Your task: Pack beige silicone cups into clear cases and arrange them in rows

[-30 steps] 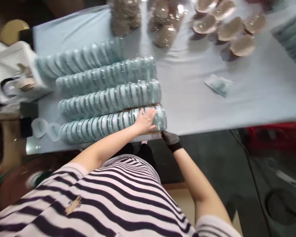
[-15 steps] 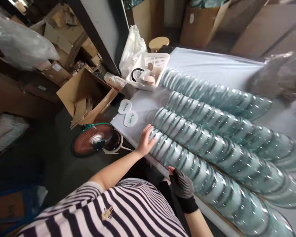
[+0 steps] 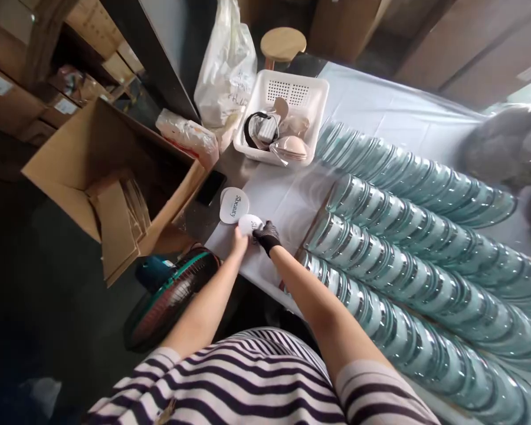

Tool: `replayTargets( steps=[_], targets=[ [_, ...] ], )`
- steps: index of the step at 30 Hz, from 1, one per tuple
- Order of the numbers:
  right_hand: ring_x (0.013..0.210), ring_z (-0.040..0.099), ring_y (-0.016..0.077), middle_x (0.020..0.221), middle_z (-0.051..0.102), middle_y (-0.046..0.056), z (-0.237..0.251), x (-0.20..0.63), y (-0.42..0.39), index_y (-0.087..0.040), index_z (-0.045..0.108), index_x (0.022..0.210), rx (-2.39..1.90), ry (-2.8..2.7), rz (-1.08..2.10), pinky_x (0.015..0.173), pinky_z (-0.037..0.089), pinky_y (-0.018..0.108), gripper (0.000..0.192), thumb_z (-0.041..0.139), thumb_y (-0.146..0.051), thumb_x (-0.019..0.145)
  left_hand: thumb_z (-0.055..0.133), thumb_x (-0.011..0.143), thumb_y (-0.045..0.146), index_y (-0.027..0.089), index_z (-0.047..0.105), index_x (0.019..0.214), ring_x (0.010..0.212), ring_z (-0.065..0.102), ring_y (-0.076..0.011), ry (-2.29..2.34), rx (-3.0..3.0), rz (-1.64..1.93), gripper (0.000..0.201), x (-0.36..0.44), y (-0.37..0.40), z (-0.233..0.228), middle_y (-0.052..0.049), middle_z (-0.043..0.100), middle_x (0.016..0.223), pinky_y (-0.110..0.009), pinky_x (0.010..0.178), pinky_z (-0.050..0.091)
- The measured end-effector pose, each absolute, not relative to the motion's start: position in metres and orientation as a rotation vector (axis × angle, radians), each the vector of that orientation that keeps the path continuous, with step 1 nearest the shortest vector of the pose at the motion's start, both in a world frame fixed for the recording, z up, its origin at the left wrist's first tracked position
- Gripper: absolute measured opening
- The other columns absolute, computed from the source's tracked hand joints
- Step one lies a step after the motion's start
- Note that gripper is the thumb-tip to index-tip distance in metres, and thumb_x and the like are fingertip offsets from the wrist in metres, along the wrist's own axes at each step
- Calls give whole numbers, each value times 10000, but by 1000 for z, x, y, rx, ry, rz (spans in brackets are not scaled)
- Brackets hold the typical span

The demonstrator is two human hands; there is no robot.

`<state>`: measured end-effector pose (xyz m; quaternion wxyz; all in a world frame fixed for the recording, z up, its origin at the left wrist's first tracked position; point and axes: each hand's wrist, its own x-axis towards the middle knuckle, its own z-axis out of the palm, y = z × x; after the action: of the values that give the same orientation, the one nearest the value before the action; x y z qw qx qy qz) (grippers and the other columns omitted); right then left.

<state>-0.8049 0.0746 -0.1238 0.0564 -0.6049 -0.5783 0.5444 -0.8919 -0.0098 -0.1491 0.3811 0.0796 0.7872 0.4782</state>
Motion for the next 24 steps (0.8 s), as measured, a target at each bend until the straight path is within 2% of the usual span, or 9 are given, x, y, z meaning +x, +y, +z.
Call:
replayTargets(
  steps=[2,6,9,13,18,21,24],
  targets=[
    [932,631,180,1142,651,102,-123,-802,75,-176,521,1236,-1876,-1641,1662,801,527,286,650,704,-307,627,623,776,128,151,618,1246,1194,614,-291,1966,213,1248,471,-897,-10,-147,-152,668,1255,-423,1058,447],
    [771,609,163,918,664,42,-112,-824,91,-186,590,987,-1707,-1572,1881,707,534,299,312,581,-364,731,574,805,123,169,633,1254,1326,512,-255,2079,342,1357,455,-942,3,-138,-130,615,1353,-364,1142,360],
    [801,604,183,892,669,41,-104,-861,104,-198,604,905,-1706,-1830,1678,757,529,325,211,542,-358,782,556,770,67,143,632,1265,1374,462,-256,2241,390,1357,507,-983,23,-137,-148,578,1393,-360,1181,303],
    [927,634,226,1041,695,87,-102,-894,108,-204,625,1044,-1747,-2044,1546,864,512,359,266,535,-260,801,528,768,60,122,578,1334,1354,487,-293,2273,262,1258,572,-1001,39,-146,-179,568,1394,-424,1160,342],
    [1003,648,173,1214,664,82,-116,-892,98,-206,465,1352,-1842,-1602,1560,897,510,305,572,536,-198,785,488,799,69,102,450,1451,1401,436,-259,2264,257,1243,653,-984,34,-154,-178,486,1478,-372,1180,315],
    [954,656,163,1178,678,67,-121,-885,99,-195,432,1383,-1854,-1490,1585,859,519,297,611,565,-279,793,465,810,64,90,402,1479,1427,397,-237,2253,252,1277,673,-977,32,-157,-173,451,1509,-349,1194,289],
    [936,650,170,1108,700,52,-113,-888,101,-197,531,1289,-1796,-1740,1533,847,512,297,487,555,-332,822,468,807,65,111,403,1478,1431,392,-234,2210,222,1349,676,-972,32,-164,-166,438,1520,-366,1199,283]
  ],
)
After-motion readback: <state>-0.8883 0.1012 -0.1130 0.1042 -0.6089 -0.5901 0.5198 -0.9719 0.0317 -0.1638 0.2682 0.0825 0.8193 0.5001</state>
